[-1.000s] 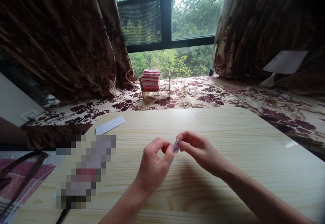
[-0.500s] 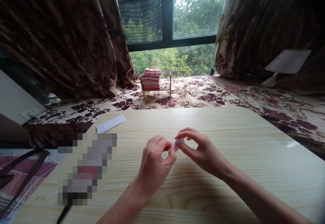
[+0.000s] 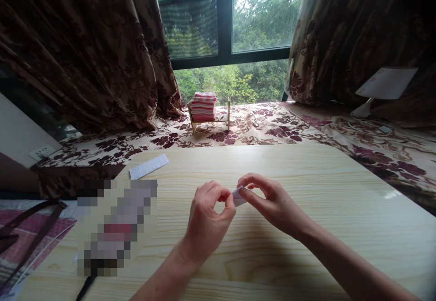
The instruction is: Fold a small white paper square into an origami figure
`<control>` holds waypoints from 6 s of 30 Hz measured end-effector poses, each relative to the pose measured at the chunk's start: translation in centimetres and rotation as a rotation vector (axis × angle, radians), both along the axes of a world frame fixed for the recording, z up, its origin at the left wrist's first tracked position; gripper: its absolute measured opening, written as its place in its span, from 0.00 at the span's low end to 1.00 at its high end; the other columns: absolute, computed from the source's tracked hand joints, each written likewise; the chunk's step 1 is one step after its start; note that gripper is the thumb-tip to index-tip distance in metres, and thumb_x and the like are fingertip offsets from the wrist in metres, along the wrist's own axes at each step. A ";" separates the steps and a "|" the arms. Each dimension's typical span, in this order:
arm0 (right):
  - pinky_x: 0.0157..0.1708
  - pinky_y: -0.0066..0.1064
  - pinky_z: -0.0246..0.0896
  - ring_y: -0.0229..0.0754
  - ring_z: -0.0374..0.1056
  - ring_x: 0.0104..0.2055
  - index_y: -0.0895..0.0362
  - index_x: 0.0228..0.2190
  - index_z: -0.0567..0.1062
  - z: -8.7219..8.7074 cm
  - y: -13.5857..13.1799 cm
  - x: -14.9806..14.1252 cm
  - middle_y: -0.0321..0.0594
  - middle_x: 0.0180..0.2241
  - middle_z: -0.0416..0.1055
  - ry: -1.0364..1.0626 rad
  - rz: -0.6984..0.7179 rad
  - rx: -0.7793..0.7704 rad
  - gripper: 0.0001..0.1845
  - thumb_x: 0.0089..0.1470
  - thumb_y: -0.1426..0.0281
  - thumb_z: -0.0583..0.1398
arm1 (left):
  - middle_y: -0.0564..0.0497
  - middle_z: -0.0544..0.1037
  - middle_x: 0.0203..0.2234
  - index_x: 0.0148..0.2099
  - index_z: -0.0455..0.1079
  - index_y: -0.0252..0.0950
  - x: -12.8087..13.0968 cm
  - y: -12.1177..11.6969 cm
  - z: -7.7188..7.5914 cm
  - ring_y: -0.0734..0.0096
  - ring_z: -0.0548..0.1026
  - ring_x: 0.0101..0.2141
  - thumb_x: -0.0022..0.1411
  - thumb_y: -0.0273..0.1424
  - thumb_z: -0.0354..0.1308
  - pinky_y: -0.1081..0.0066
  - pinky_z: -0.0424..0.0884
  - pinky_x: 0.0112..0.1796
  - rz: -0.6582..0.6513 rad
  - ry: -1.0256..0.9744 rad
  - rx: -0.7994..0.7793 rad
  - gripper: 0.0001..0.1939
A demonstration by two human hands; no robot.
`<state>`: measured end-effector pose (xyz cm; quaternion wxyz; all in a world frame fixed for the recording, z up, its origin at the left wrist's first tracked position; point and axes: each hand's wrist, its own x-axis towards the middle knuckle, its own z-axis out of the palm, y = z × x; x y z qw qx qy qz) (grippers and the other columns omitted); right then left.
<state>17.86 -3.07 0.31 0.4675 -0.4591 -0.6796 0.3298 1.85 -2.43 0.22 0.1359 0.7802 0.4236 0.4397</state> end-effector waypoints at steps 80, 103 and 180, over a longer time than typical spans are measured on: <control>0.29 0.31 0.60 0.38 0.63 0.28 0.56 0.25 0.67 -0.4 -0.3 0.0 0.37 0.25 0.68 -0.261 -0.036 0.341 0.06 0.53 0.76 0.56 | 0.50 0.70 0.26 0.32 0.70 0.35 -0.7 -0.1 -0.1 0.68 0.68 0.31 0.62 0.25 0.48 0.69 0.64 0.34 -0.163 0.058 -0.147 0.10; 0.33 0.30 0.62 0.38 0.64 0.30 0.56 0.29 0.67 -0.8 -0.4 -0.4 0.37 0.27 0.68 -0.210 -0.037 0.235 0.03 0.52 0.75 0.56 | 0.51 0.67 0.24 0.28 0.63 0.37 -0.8 -0.5 0.3 0.68 0.66 0.30 0.62 0.24 0.44 0.66 0.61 0.36 -0.136 0.183 -0.058 0.12; 0.24 0.25 0.51 0.33 0.56 0.23 0.57 0.22 0.64 -1.1 -0.5 -0.9 0.34 0.22 0.61 -0.297 0.106 0.201 0.13 0.58 0.72 0.52 | 0.54 0.70 0.21 0.25 0.69 0.34 -0.3 -0.7 1.0 0.73 0.67 0.27 0.58 0.32 0.54 0.74 0.64 0.31 -0.050 -0.318 -0.464 0.11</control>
